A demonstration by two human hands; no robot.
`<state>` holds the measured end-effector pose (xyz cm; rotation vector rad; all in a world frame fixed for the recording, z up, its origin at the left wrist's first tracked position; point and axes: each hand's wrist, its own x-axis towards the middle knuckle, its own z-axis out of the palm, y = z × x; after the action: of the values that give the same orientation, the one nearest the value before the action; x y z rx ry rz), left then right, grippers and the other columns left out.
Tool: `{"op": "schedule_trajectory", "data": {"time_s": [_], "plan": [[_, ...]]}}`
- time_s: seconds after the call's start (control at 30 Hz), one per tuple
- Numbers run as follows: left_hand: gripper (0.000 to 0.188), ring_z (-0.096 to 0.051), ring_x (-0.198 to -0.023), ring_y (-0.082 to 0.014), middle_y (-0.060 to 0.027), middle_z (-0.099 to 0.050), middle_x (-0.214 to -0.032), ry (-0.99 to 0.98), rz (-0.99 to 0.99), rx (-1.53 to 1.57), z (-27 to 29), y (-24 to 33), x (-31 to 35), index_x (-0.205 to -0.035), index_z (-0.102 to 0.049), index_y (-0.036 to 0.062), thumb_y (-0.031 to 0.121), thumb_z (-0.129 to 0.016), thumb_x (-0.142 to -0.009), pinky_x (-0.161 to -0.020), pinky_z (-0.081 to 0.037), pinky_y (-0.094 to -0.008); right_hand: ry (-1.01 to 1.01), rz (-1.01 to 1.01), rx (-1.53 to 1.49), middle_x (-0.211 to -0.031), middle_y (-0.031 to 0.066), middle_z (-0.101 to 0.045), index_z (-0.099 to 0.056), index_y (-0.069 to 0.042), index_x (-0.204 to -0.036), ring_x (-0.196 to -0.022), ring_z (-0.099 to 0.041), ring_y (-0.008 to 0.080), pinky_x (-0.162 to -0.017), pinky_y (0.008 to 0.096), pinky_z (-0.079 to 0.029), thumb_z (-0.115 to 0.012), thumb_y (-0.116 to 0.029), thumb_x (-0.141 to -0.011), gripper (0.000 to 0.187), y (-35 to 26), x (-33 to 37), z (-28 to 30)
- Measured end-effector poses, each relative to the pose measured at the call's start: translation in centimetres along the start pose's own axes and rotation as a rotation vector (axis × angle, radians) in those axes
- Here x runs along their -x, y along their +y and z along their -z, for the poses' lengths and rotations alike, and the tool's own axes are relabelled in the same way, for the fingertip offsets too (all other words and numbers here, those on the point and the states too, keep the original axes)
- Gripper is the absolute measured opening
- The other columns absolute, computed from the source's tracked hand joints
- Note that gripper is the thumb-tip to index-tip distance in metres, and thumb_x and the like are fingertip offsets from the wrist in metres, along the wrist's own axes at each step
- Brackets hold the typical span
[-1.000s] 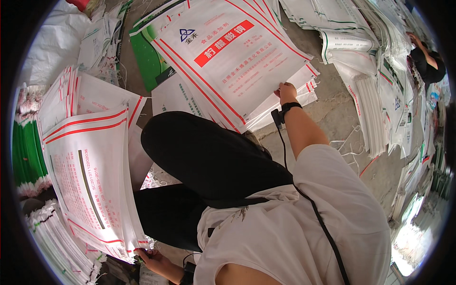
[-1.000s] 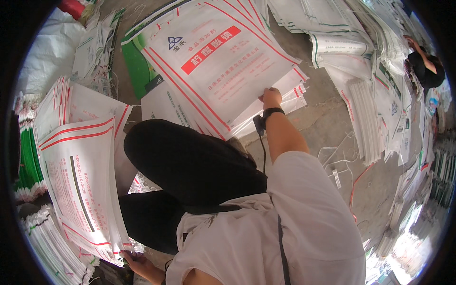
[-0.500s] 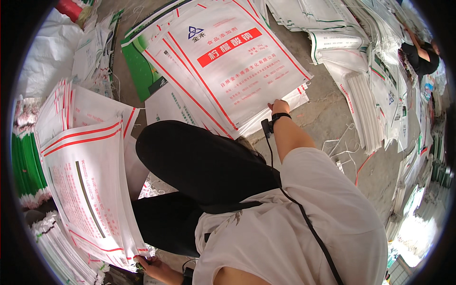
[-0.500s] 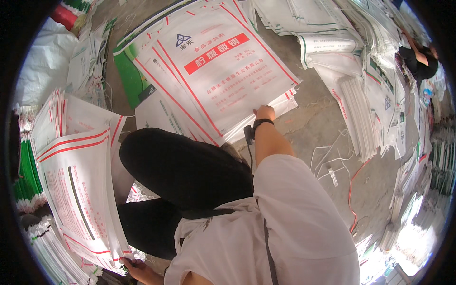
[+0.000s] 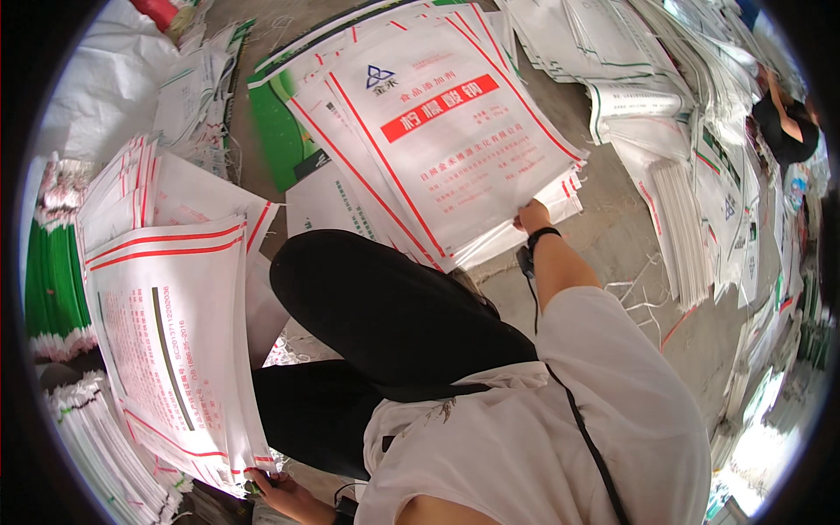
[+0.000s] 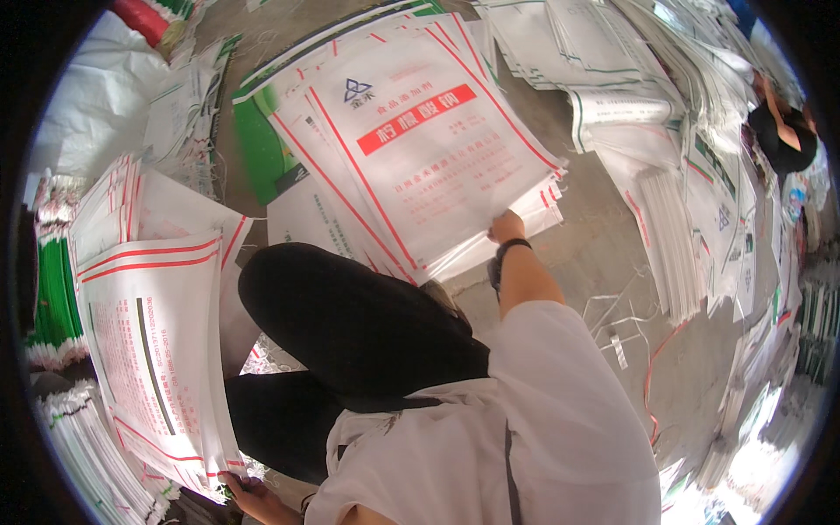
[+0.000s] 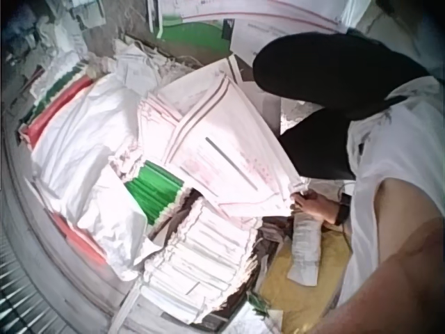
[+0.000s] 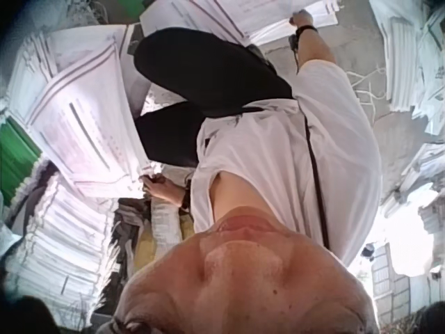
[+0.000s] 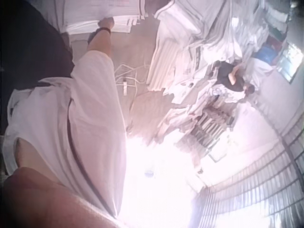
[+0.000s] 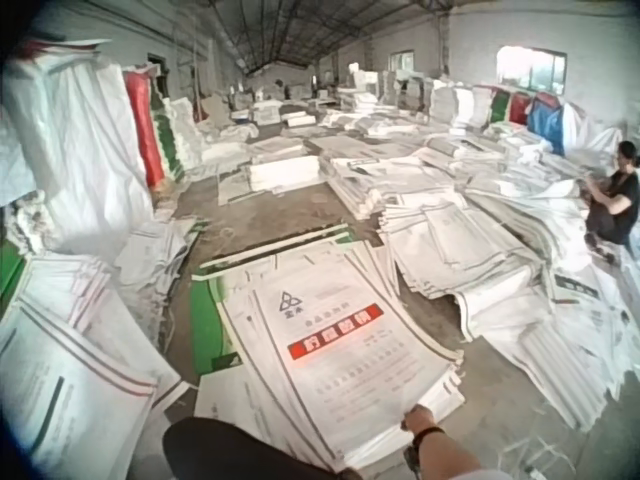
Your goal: Sorting and counting large plastic bags on the floor of a warehouse.
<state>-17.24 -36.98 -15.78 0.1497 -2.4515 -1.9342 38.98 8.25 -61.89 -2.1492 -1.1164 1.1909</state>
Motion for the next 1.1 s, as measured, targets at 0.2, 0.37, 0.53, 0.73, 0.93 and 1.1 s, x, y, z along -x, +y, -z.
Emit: {"op": "schedule_trajectory", "data": {"time_s": [0.2,0.37,0.53,0.73,0.93,1.1], "plan": [[0.039,-0.046,-0.063,-0.0068,-0.0015,-0.059,-0.079,0.075,0.016,0.082,1.8,0.8,-0.2,-0.109,-0.067,-0.0031,0.032,-0.071,-0.092,-0.054,-0.034,-0.0218,-0.086,-0.29,-0.281,-0.077,0.0179,-0.066,-0.057,0.002,-0.099,-0.062,-0.068,0.0281,-0.053,0.0374,-0.06,-0.051,-0.002,-0.089,0.012,-8.6,7.6,-1.6],[0.037,-0.047,-0.061,-0.0048,-0.0001,-0.062,-0.081,0.053,0.087,0.099,2.6,-0.3,-1.6,-0.113,-0.067,-0.0011,0.029,-0.071,-0.093,-0.051,-0.035,-0.0197,-0.003,-0.284,-0.271,-0.08,0.0174,-0.066,-0.058,0.007,-0.098,-0.061,-0.069,0.0278,-0.05,0.0345,-0.058,-0.057,-0.01,-0.089,0.02,-9.7,6.6,-1.2],[0.031,-0.048,-0.063,-0.0063,-0.002,-0.063,-0.089,0.036,0.108,0.125,2.6,0.2,-1.1,-0.113,-0.065,0.0001,0.025,-0.068,-0.095,-0.052,-0.037,-0.0181,0.056,-0.297,-0.399,-0.077,0.0167,-0.066,-0.056,0.006,-0.095,-0.056,-0.067,0.0249,-0.045,0.0324,-0.055,-0.059,-0.014,-0.091,0.021,-11.5,6.9,-3.5],[0.03,-0.048,-0.062,-0.0064,-0.0022,-0.064,-0.091,-0.019,0.121,0.193,3.0,-0.4,-1.6,-0.114,-0.065,0.0012,0.025,-0.068,-0.095,-0.052,-0.038,-0.0182,-0.041,-0.396,-0.39,-0.073,0.0143,-0.067,-0.056,0.0,-0.099,-0.052,-0.062,0.0203,-0.041,0.0302,-0.047,-0.06,-0.024,-0.094,0.025,-10.6,4.9,-2.8],[0.03,-0.049,-0.064,-0.0061,-0.0027,-0.065,-0.091,-0.031,0.158,0.225,2.7,-0.3,-1.3,-0.114,-0.065,0.0013,0.023,-0.069,-0.094,-0.051,-0.038,-0.0182,0.328,-0.296,-0.36,-0.087,0.0151,-0.069,-0.064,0.005,-0.1,-0.063,-0.067,0.0238,-0.054,0.035,-0.054,-0.054,-0.025,-0.087,0.034,-8.3,6.3,0.2],[0.03,-0.049,-0.064,-0.0062,-0.0032,-0.065,-0.092,0.014,0.145,0.19,1.9,-0.1,-0.7,-0.115,-0.064,0.0014,0.023,-0.068,-0.095,-0.05,-0.038,-0.0182,0.325,-0.365,-0.352,-0.086,0.015,-0.068,-0.063,0.005,-0.102,-0.061,-0.066,0.0232,-0.053,0.034,-0.054,-0.054,-0.023,-0.088,0.032,-6.1,8.2,1.3]]}}
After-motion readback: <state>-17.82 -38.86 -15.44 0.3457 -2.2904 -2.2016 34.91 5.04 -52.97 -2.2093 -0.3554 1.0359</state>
